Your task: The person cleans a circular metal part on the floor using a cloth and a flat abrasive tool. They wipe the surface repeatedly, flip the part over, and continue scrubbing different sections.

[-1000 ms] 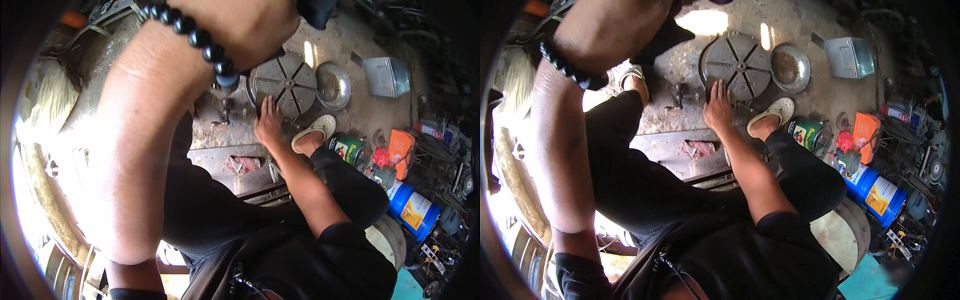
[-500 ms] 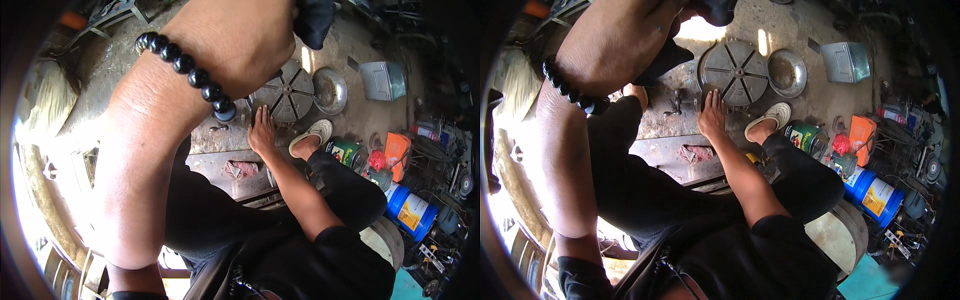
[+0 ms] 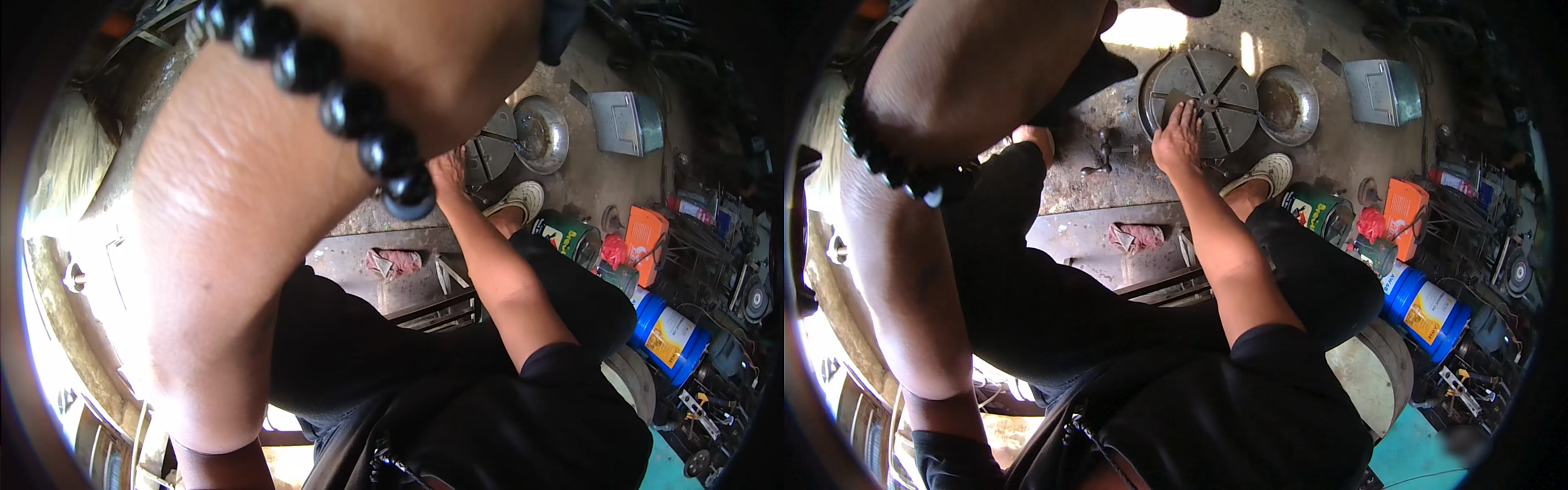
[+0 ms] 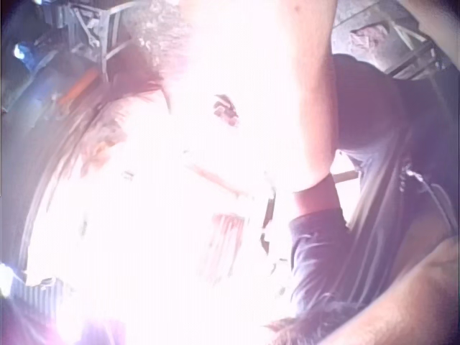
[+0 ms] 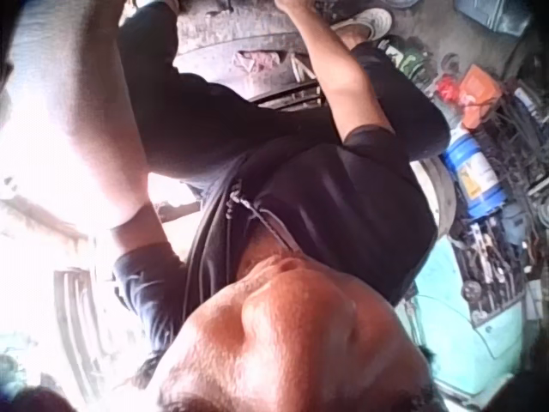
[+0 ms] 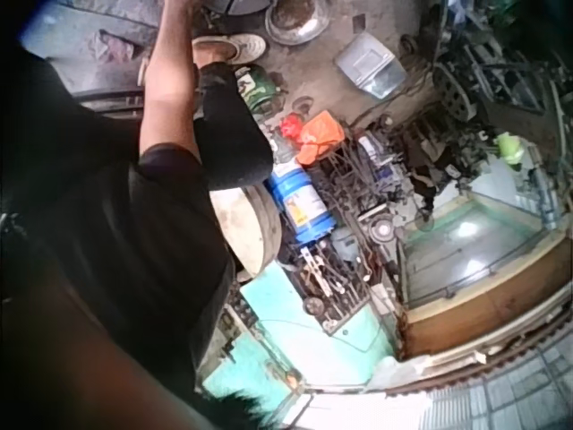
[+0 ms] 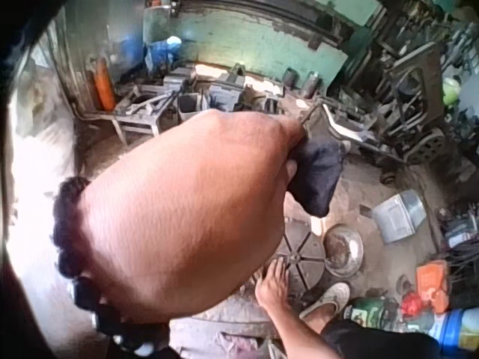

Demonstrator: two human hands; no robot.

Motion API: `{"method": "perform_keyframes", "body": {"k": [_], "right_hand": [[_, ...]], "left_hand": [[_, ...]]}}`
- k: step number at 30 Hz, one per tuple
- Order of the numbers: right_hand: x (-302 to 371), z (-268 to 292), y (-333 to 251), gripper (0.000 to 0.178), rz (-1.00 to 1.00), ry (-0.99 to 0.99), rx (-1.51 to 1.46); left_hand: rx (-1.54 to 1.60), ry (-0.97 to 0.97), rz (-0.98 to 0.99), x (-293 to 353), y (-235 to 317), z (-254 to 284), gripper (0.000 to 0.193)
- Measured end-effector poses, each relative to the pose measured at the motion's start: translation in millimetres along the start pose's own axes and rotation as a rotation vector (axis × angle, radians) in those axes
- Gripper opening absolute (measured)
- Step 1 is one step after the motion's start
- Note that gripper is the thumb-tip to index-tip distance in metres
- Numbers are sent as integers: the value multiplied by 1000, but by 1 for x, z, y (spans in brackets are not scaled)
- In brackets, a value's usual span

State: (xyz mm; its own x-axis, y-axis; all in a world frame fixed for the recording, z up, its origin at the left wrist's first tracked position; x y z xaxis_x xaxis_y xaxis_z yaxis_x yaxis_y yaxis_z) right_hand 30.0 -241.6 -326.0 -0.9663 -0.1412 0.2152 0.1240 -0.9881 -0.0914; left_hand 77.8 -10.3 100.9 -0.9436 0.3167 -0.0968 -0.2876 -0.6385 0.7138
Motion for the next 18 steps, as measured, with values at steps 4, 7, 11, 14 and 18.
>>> {"method": "perform_keyframes", "body": {"k": [4,7,11,14,18], "right_hand": [[48,-29,-46,83,45,-51,-39],[33,-25,-22,80,81,-32,-46],[5,-24,-8,78,-21,-46,-114],[40,-37,-31,77,53,-88,-1],[3,-10,-22,77,-12,-40,-34]], "left_hand": [[10,44,-54,4,-10,3,16],[4,29,-53,3,-7,-4,16],[3,34,-59,1,-5,-3,16],[-32,35,-62,3,-8,-5,17],[-26,31,-71,0,-6,-8,17]]}}
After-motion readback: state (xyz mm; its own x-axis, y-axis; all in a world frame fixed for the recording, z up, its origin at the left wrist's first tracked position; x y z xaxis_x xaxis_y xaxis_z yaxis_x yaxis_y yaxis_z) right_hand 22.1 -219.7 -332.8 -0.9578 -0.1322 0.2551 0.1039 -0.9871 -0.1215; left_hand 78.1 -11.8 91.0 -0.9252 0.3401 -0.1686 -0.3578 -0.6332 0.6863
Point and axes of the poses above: each hand's wrist, its own x-axis away from the middle knuckle, its own z-axis out of the back of the hand, y = z × x, the point moved 8 cm from there along -x, towards the middle knuckle, and after that the axes turned 3 degrees about x, right-handed, at the moved point
